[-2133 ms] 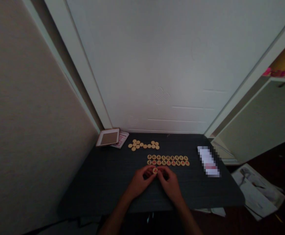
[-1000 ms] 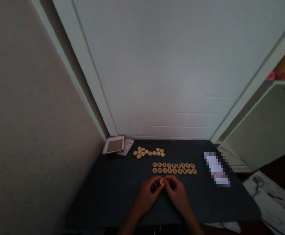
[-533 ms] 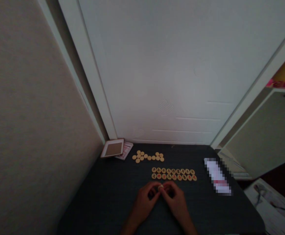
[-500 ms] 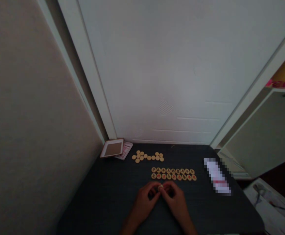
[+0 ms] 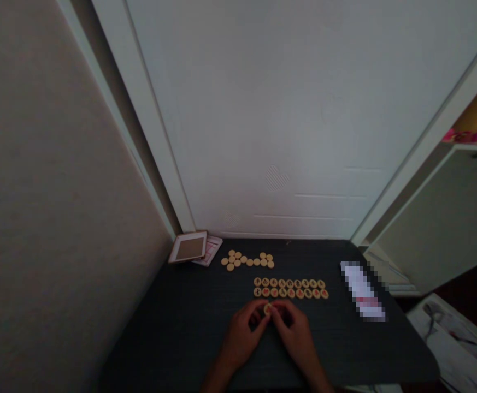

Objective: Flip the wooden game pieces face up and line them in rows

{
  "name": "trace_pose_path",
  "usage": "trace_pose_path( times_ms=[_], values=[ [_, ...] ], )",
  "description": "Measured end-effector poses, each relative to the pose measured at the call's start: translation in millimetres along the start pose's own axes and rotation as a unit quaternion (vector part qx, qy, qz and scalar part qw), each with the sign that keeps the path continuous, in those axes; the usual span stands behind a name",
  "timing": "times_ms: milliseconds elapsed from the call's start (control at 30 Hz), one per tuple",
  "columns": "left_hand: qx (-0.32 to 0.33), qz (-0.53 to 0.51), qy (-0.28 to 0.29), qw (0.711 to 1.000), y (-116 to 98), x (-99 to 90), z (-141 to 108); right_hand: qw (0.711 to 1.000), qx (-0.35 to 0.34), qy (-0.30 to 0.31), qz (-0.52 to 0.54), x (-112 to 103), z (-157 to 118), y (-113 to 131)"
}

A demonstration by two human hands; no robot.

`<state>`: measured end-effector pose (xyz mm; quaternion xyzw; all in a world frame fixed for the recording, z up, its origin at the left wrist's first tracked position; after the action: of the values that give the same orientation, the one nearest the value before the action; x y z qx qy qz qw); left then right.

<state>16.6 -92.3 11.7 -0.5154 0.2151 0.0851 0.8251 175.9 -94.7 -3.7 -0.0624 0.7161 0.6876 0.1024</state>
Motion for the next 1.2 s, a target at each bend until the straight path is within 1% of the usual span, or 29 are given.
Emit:
trace_pose_path(
  times_ms=[167, 267, 367, 667, 867, 1067, 1200],
  values=[
    [0.007, 0.004, -0.007, 1.000, 0, 0.6, 1, 1.000, -0.002, 0.005, -0.009, 0, 0, -1],
    [0.002, -0.009, 0.001, 1.000, -2, 0.7, 1, 1.000, -0.009, 0.013, -0.012, 0, 1, -1],
    [-0.005, -0.024, -0.003, 1.000, -3, -1.0, 2, 1.000, -0.013, 0.010, -0.016, 0, 0, -1],
    [-0.032, -0.053, -0.019, 0.998, -2, -5.8, 4, 0.996, -0.063, 0.026, -0.049, 5, -6, 14],
    [-0.035, -0.061, -0.021, 0.997, -2, -6.8, 5, 0.996, -0.054, 0.037, -0.053, 6, -6, 11],
    [-0.031, -0.068, -0.002, 0.997, -4, -6.5, 5, 0.999, -0.039, 0.020, -0.031, 4, -3, 6],
    [-0.034, -0.083, -0.018, 0.996, -2, -5.5, 6, 0.999, -0.029, 0.021, -0.029, 3, -3, 7]
  ],
)
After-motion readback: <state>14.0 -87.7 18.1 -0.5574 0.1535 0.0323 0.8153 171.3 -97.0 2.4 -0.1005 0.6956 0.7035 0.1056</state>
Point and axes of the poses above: each hand's wrist, its own z-axis towards the middle knuckle, its own x-axis out of the palm, y = z × x, the point moved 4 cm from there along z, towards the middle knuckle, and after that the axes turned 13 degrees about x, right-handed, at the moved point
